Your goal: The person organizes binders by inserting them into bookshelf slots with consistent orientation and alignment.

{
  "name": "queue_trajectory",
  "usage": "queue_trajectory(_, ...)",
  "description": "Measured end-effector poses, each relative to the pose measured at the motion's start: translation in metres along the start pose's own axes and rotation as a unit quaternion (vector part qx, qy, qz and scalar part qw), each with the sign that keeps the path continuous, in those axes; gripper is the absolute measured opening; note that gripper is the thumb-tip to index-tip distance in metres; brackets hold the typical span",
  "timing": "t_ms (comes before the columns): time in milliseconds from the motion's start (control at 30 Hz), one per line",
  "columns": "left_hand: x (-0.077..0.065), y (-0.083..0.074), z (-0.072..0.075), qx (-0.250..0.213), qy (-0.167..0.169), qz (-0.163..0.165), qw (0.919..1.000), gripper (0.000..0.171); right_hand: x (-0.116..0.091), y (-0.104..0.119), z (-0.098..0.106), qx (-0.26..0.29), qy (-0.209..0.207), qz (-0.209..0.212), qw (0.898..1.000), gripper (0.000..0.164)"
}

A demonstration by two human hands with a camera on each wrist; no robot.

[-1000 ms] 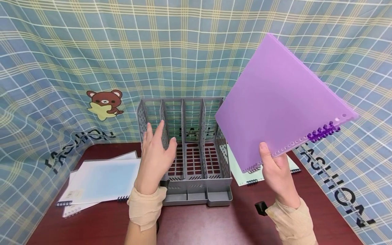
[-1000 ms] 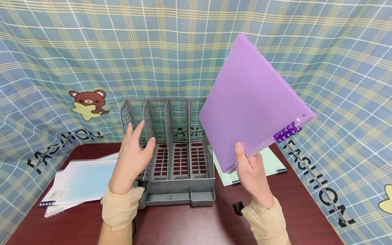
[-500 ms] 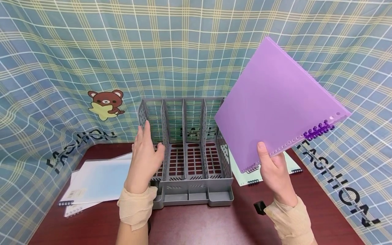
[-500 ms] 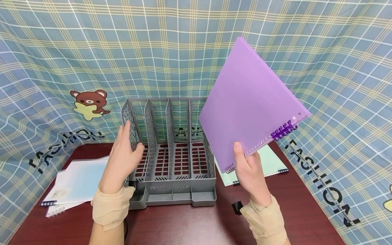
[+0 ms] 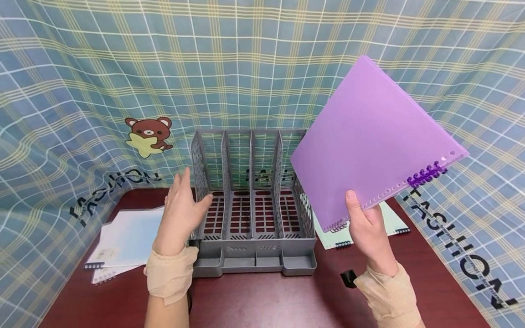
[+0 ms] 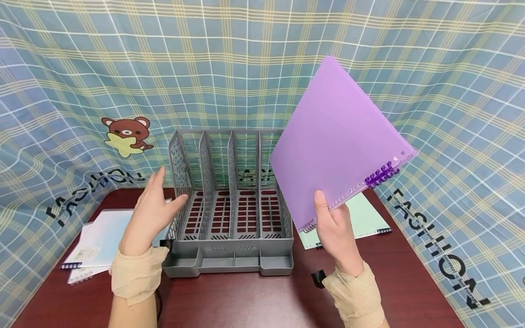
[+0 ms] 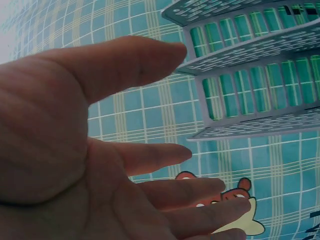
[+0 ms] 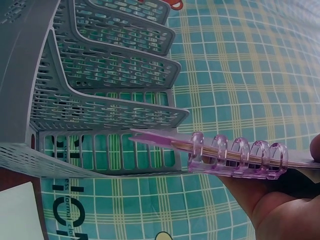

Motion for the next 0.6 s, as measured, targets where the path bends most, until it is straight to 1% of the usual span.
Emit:
queue_trajectory(267,0.008,0.023,-0.006,0.014,0.04,0.033,0.9986,0.093,-0.001,-0.007,-0.003,-0.01,0.002,0.0,1.0,0.036)
queue_trajectory(467,0.012,0.037,-0.006,0.007,0.06,0.037,0.9975,0.089,0.001,-0.009,-0.005,-0.019,0.004,0.002,1.0,0.035)
queue_trajectory(600,0.017,0.05,-0.011,0.015,0.086,0.058,0.9945,0.088,0.002,-0.009,-0.004,-0.028,0.004,0.0,1.0,0.036)
Point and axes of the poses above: each hand's wrist, its own x-axis towards the middle knuckle, its own z-axis out of the back of the hand, y = z × x, the point moved 4 cm from there along x, towards the middle knuckle, and after that the axes turned 2 degrees about y, right-handed, at the moved point
